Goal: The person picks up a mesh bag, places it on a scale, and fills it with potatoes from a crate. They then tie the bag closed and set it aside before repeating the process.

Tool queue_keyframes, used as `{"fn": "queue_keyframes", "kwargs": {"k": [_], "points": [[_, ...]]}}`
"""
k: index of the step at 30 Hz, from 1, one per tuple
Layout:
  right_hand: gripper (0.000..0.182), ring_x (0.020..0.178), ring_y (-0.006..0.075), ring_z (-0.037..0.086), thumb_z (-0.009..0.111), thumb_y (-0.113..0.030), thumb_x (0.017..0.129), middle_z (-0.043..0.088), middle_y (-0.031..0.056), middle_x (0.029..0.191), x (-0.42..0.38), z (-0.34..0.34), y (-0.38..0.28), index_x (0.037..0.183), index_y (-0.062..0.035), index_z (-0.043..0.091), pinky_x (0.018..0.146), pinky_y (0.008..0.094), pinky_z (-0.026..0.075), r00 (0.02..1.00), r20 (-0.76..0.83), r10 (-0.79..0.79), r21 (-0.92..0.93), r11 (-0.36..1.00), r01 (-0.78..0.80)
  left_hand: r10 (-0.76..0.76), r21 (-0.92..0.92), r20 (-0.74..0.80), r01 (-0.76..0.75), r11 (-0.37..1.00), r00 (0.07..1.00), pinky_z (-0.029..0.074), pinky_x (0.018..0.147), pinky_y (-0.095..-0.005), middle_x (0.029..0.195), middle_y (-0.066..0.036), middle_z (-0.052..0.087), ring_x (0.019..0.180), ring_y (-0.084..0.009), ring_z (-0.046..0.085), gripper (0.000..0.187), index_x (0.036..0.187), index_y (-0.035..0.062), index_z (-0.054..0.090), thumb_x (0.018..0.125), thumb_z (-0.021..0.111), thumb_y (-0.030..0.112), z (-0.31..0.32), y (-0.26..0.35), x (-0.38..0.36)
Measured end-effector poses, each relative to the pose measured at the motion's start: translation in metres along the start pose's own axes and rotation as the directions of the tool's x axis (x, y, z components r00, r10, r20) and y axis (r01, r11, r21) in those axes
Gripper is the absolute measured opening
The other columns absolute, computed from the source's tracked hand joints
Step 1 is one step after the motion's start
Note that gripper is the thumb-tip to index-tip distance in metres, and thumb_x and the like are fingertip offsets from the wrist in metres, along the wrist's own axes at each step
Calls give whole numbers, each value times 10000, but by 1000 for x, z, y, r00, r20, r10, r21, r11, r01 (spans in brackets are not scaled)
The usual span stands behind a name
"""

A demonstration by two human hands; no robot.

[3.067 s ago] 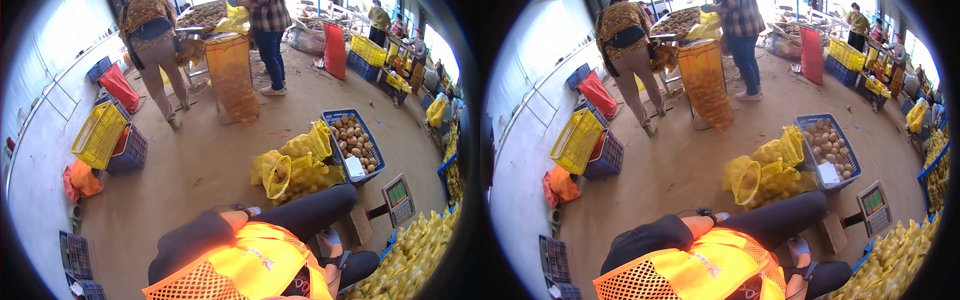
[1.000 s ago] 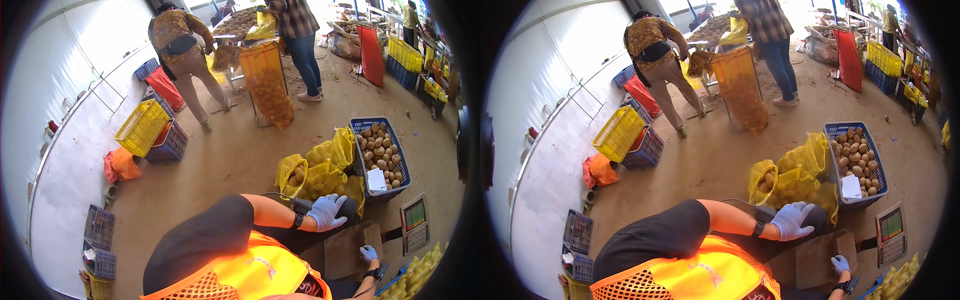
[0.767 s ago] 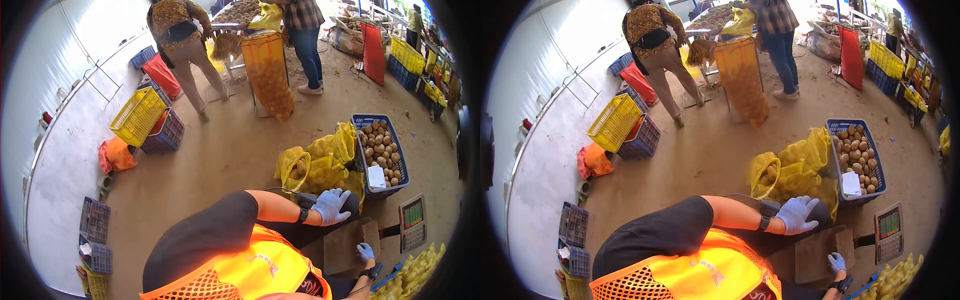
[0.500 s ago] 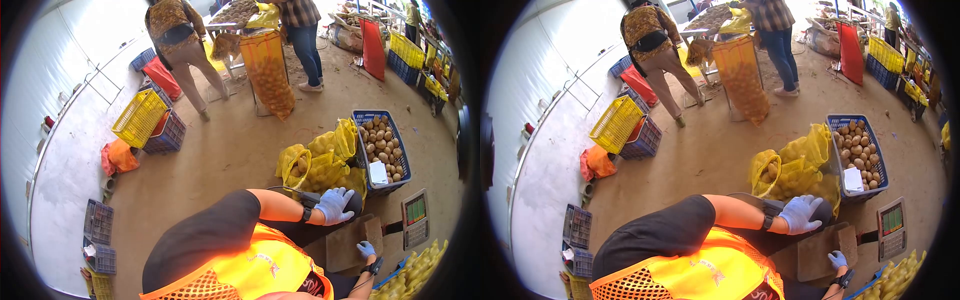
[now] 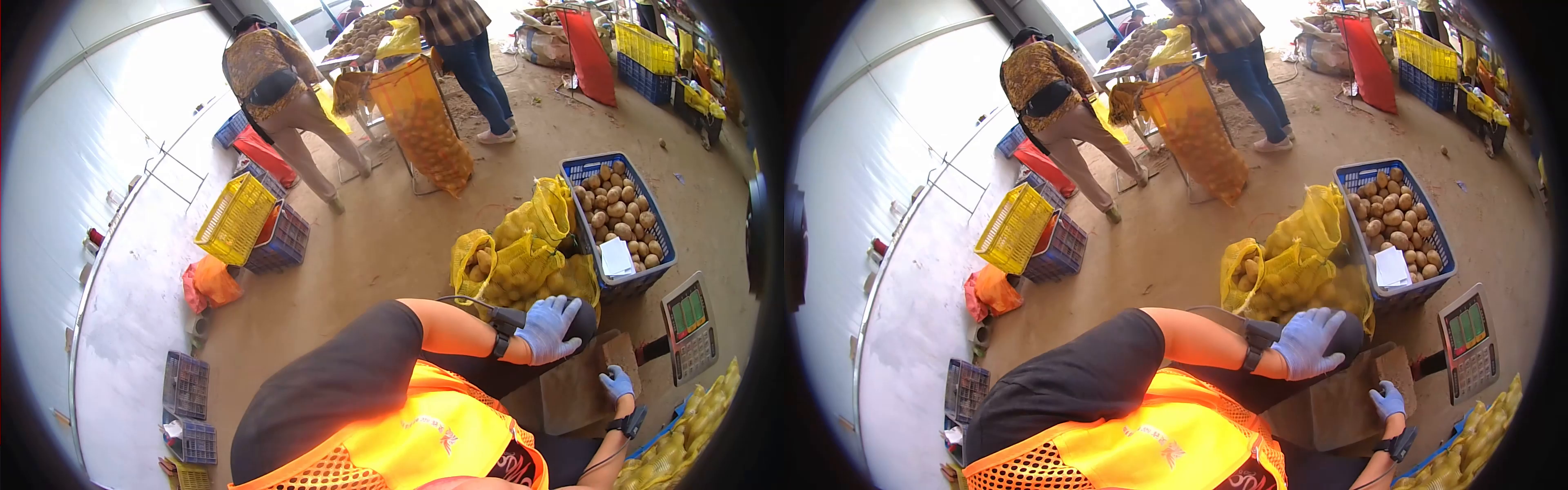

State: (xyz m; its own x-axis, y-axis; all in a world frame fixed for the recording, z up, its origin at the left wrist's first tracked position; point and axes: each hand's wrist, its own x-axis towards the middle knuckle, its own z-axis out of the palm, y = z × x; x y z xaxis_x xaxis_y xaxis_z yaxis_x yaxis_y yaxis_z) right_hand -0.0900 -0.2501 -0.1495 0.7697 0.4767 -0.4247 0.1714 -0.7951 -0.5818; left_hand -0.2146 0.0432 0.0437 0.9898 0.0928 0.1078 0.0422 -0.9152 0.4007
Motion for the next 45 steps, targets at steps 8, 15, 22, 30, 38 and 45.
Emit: {"fn": "queue_keyframes", "kwargs": {"k": [8,15,22,30,38,45], "points": [[512,927,286,627,673,-326,762,642,184,1011,-7,-6,17,1153,-17,558,818,350,487,997,48,64,42,997,-66,-54,39,-52,56,998,997,373,918,-419,1122,-200,480,1067,-357,469,694,1270,14,397,746,622,410,0,-8,6],[492,898,256,627,654,-302,785,636,188,1018,-23,-26,-22,1165,-8,544,768,342,498,998,-57,36,97,995,-31,-33,32,-23,34,999,999,371,918,-410,1133,-191,473,1067,-346,470,697,1274,23,398,749,616,425,1,-6,-5],[516,914,270,615,658,-313,796,628,195,1010,-33,-15,-19,1207,-30,523,798,347,479,994,-106,-6,153,988,22,-51,-7,-58,50,999,997,378,904,-402,1117,-176,485,1050,-330,484,695,1275,27,402,754,613,436,-4,-28,-4],[528,909,244,618,679,-321,784,634,178,1004,-28,3,11,1182,-4,537,798,332,484,998,6,63,304,951,-62,-70,-50,-79,66,997,994,392,882,-407,1100,-174,492,1034,-327,494,681,1264,30,417,752,614,434,-7,-44,-3],[421,837,200,612,654,-275,799,643,117,952,-11,8,9,1115,-9,573,729,319,496,985,88,149,295,940,-169,-90,-69,-75,85,994,993,398,877,-407,1095,-180,496,1027,-332,497,674,1262,33,420,755,611,434,-9,-47,-1],[494,935,214,605,686,-308,789,631,157,1036,12,24,71,1135,21,557,809,321,480,982,107,158,278,943,-182,-79,-53,-102,74,996,992,403,873,-411,1085,-185,499,1018,-339,502,673,1258,30,415,757,605,436,-4,-43,2]]}}
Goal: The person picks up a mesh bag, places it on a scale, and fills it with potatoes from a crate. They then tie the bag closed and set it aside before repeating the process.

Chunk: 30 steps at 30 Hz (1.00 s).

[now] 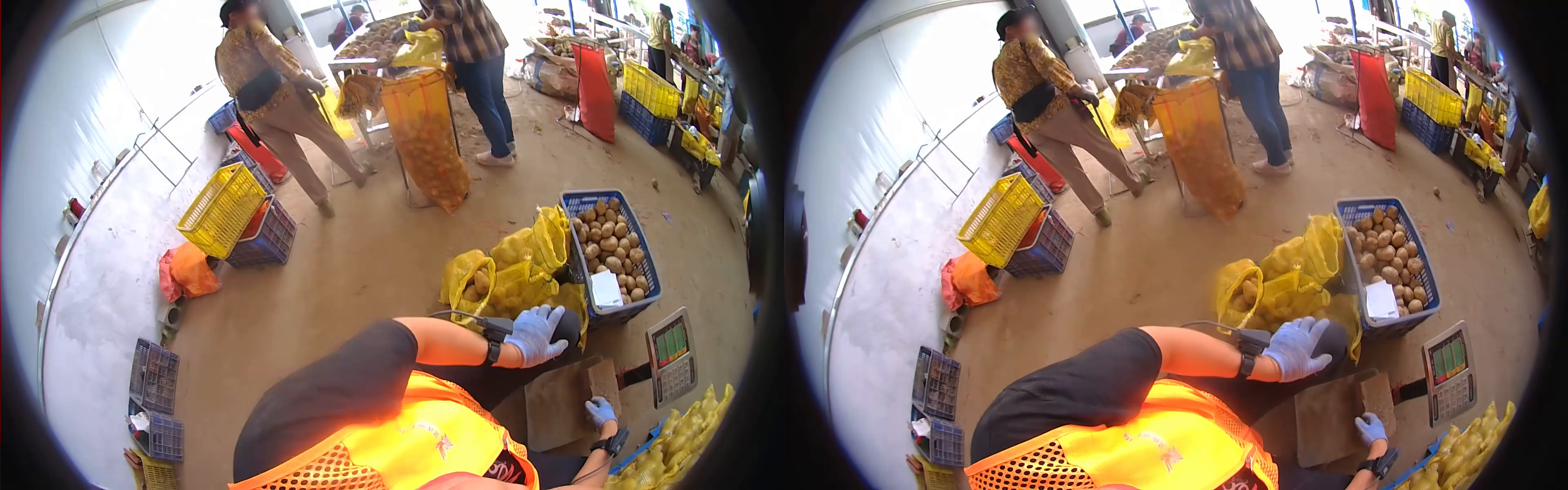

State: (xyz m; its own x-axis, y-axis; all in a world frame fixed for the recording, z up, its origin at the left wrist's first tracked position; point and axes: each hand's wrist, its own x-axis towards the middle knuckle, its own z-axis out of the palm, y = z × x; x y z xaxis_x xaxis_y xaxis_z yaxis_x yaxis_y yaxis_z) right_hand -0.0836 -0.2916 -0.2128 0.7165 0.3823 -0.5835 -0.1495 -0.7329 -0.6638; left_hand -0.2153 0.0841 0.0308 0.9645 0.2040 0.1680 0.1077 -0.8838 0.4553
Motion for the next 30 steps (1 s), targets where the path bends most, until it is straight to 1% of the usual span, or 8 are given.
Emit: {"fn": "queue_keyframes", "kwargs": {"k": [2,4,7,11,15,22,26,30], "points": [[502,921,212,609,697,-318,775,635,156,1018,26,1,35,1119,23,565,795,313,487,998,9,-58,-19,998,58,-20,22,27,19,1000,999,406,867,-417,1081,-192,501,1006,-345,503,679,1262,21,412,757,604,433,-6,6,1],[497,890,210,611,698,-311,765,638,153,990,-5,-2,-14,1111,22,570,778,312,489,998,20,-53,-135,989,55,62,17,-89,-61,998,994,407,863,-418,1071,-191,502,990,-346,504,678,1261,19,413,755,610,425,13,-1,-1],[389,834,210,616,664,-242,785,645,125,920,23,1,24,1094,-18,586,743,329,505,991,39,-126,-47,991,128,37,17,4,-37,999,999,402,873,-416,1080,-193,496,995,-347,501,675,1258,15,413,751,619,410,-2,16,-2],[480,866,195,606,690,-284,768,641,132,949,-31,-7,-46,1118,18,564,762,304,492,985,-76,-157,-70,986,152,63,24,26,-64,998,998,396,880,-410,1085,-189,493,1002,-348,497,667,1248,15,419,745,626,402,7,25,-6],[421,753,173,608,664,-215,799,632,111,924,-22,-11,-11,1135,9,545,627,310,514,998,-32,-51,226,972,57,77,17,61,-79,997,995,386,894,-417,1101,-193,482,1024,-351,484,671,1249,16,419,745,625,408,2,39,-10],[354,587,154,584,630,-210,830,620,88,784,-54,-14,24,1103,0,548,511,286,493,987,-51,152,252,958,-134,131,61,38,-133,989,991,370,896,-430,1105,-184,478,1052,-346,463,699,1273,23,406,740,621,421,25,50,-13],[353,570,149,572,612,-223,847,610,70,770,-87,-19,20,1121,-15,533,503,264,482,983,-61,176,288,946,-151,125,66,81,-130,989,989,385,853,-408,1076,-178,484,997,-325,483,690,1246,28,426,719,643,418,21,62,-6],[305,513,116,517,585,-246,871,573,47,741,-93,-16,38,1123,-86,523,423,237,378,980,-116,160,292,949,-120,175,62,67,-179,982,982,387,849,-411,1080,-177,486,1002,-325,482,690,1236,28,431,713,651,422,30,64,-5]]}}
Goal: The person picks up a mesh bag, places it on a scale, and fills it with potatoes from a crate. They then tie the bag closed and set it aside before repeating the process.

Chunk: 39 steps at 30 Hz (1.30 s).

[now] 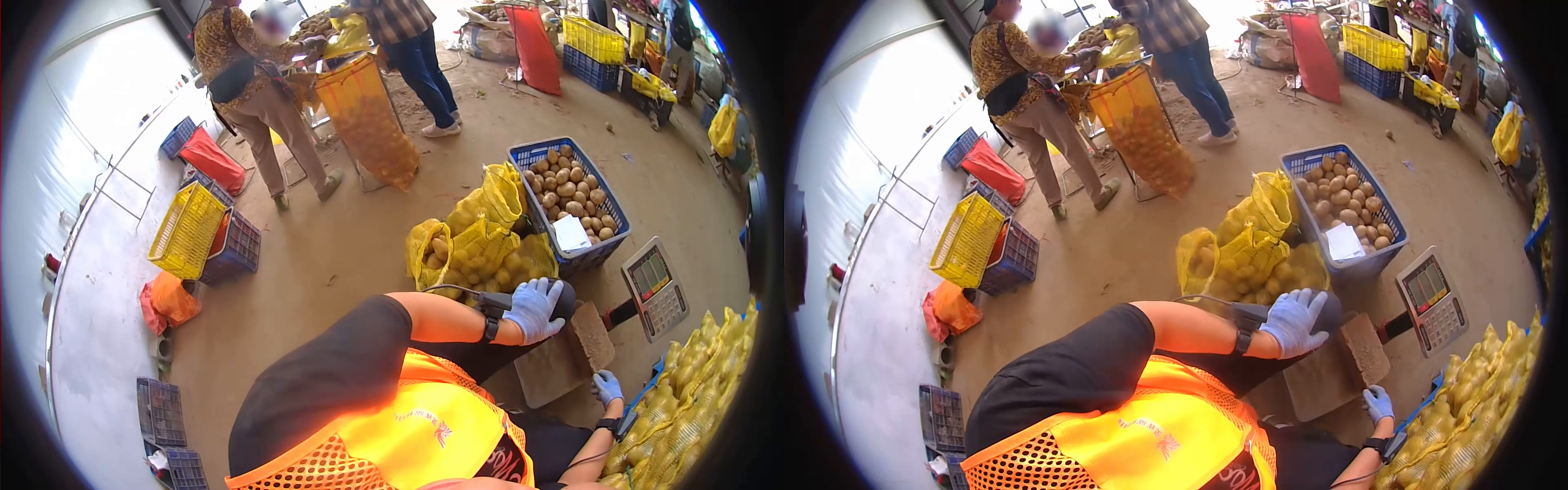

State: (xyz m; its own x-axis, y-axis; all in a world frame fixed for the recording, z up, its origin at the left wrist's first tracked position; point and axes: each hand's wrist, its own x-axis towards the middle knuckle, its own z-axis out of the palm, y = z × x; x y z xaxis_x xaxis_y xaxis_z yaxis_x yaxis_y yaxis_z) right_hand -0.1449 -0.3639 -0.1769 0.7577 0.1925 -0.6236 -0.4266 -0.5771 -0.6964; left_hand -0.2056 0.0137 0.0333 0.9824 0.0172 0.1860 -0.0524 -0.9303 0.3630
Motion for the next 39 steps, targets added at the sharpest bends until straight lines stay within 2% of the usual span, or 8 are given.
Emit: {"fn": "queue_keyframes", "kwargs": {"k": [11,14,19,23,26,30,33,39], "points": [[473,787,177,604,615,-351,853,614,118,1032,-43,17,-29,1168,-8,535,641,306,521,978,-187,-98,-59,994,88,-10,-31,-21,10,999,1000,412,837,-448,1075,-191,508,1000,-356,500,619,1173,25,436,716,647,384,-13,-6,19],[385,643,135,583,594,-304,878,627,73,867,-66,20,-52,1142,-25,567,573,281,491,964,-196,-177,7,983,182,23,-39,-17,-24,999,1000,403,832,-448,1075,-192,505,1008,-345,495,666,1200,30,429,701,657,408,-2,-12,21],[317,607,19,426,568,-221,916,624,28,950,-162,41,-183,1176,-42,540,575,169,383,680,-542,-495,390,568,725,81,9,73,-82,997,994,369,941,-434,1189,-208,464,1109,-348,456,765,1298,31,387,712,652,446,9,-11,7],[169,693,129,534,597,-81,844,631,59,961,-268,72,-292,1005,-44,631,630,250,438,285,-347,-893,-74,329,941,109,-26,62,-108,994,992,367,938,-444,1196,-202,467,1111,-357,453,748,1287,33,396,720,653,446,14,-14,4],[225,701,209,593,650,-166,757,651,57,942,-320,96,-344,960,-77,686,563,326,444,-171,11,-985,-180,-170,969,125,-51,38,-123,991,991,370,935,-442,1186,-198,475,1102,-353,464,738,1287,49,397,716,661,434,17,-20,3],[192,601,144,517,614,-181,731,650,110,869,-347,120,-382,856,-53,686,461,267,336,-278,191,-941,-109,-302,947,133,-64,23,-131,989,991,388,914,-444,1168,-201,485,1091,-355,474,718,1269,47,406,715,668,421,19,-26,3],[170,618,187,512,624,-106,694,633,112,896,-327,166,-384,829,-30,694,459,286,328,-471,-210,-857,-266,-413,871,128,-65,33,-126,990,991,396,905,-446,1178,-205,481,1093,-362,477,714,1267,43,409,718,670,417,13,-31,2],[307,675,178,521,613,-202,726,547,35,851,-294,171,-383,1012,-91,608,511,292,391,-93,292,-952,-352,-197,915,174,-110,-13,-174,979,985,396,896,-457,1185,-211,474,1078,-371,482,707,1266,38,406,722,668,406,17,-42,3]]}}
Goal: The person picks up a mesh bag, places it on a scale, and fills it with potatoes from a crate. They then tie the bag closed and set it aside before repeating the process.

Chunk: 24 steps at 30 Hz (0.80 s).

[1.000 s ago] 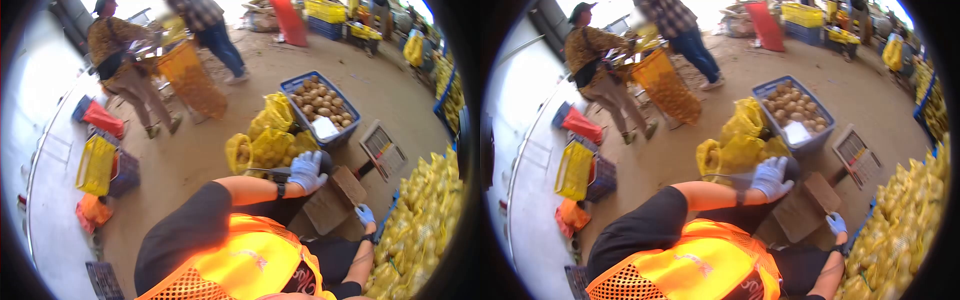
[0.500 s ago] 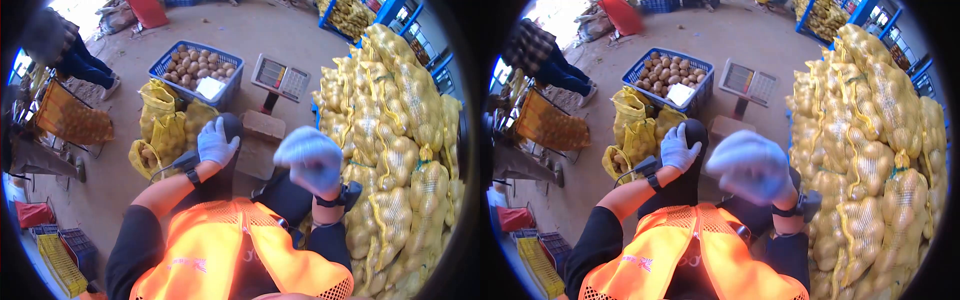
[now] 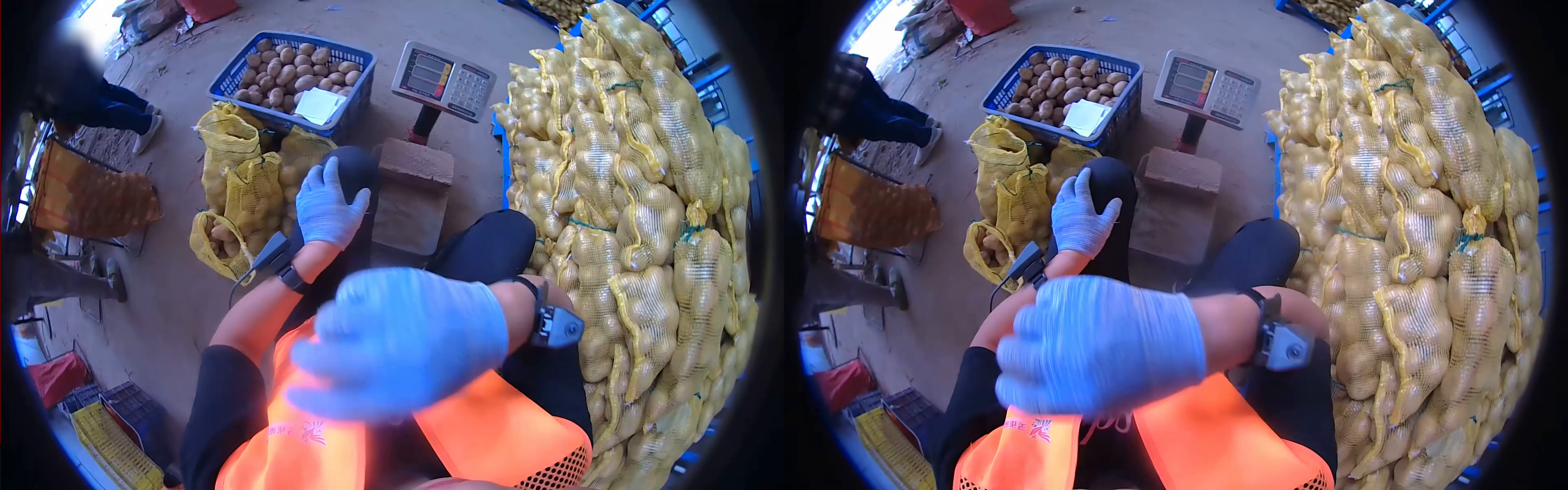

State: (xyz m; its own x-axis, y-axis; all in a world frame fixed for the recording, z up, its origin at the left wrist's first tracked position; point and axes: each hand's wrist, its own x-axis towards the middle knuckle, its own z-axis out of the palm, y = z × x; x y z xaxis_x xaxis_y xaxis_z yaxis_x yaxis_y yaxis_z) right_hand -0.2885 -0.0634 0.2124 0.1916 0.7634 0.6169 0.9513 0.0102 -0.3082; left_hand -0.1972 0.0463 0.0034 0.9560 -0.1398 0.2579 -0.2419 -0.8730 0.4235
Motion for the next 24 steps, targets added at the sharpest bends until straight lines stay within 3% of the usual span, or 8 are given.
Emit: {"fn": "queue_keyframes", "kwargs": {"k": [2,5,7,9,12,17,21,24], "points": [[368,808,281,586,623,-252,765,570,107,922,-14,9,26,1092,-100,548,666,384,469,894,354,273,16,954,-298,-17,0,-17,17,1000,1000,396,884,-469,1159,-224,477,1056,-384,485,687,1246,26,411,719,664,385,1,-4,1],[401,951,338,554,620,-306,807,570,133,1037,-87,55,57,1139,-92,549,815,421,454,678,425,600,31,739,-673,5,-27,-35,-6,1000,999,417,873,-458,1147,-209,500,1050,-380,499,711,1253,38,414,702,692,393,-5,-8,1],[401,953,334,562,609,-334,818,579,158,1022,-141,86,61,1117,-71,564,824,402,458,621,404,672,114,637,-763,8,-117,-37,-12,993,999,415,876,-461,1138,-226,503,1042,-392,500,694,1247,32,417,710,681,382,-10,-11,3],[405,1007,316,563,580,-365,841,583,171,1075,-169,96,53,1095,-50,598,878,371,447,403,648,646,205,362,-910,-21,-118,-68,12,993,998,410,884,-459,1151,-245,497,1043,-403,497,694,1236,14,423,706,678,383,-6,-13,2],[405,955,267,589,652,-297,806,606,165,1027,-192,120,29,1079,-2,600,856,340,454,260,601,756,291,96,-952,-47,-149,-55,38,988,997,410,879,-455,1131,-243,493,1025,-398,499,676,1216,11,431,695,688,357,-12,-15,0],[374,931,215,588,668,-232,795,616,134,1003,-201,127,16,1075,6,600,838,312,456,198,532,823,381,-25,-924,-70,-177,-57,59,982,996,409,897,-436,1149,-226,489,1043,-385,498,659,1208,23,450,693,691,357,-10,-22,-2],[335,924,195,588,662,-199,796,614,117,995,-202,124,11,1056,4,602,833,298,456,166,458,873,397,-34,-917,-112,-670,-68,38,742,991,398,943,-385,1165,-163,499,1067,-330,502,563,1135,42,533,704,697,365,11,-77,4],[308,931,184,584,659,-135,792,608,103,999,-214,115,8,1066,-8,593,838,287,453,87,264,961,396,-26,-918,-288,-30,-252,290,956,924,326,998,-411,1236,-177,438,1176,-364,389,643,1171,70,521,684,698,451,17,-133,-13]]}}
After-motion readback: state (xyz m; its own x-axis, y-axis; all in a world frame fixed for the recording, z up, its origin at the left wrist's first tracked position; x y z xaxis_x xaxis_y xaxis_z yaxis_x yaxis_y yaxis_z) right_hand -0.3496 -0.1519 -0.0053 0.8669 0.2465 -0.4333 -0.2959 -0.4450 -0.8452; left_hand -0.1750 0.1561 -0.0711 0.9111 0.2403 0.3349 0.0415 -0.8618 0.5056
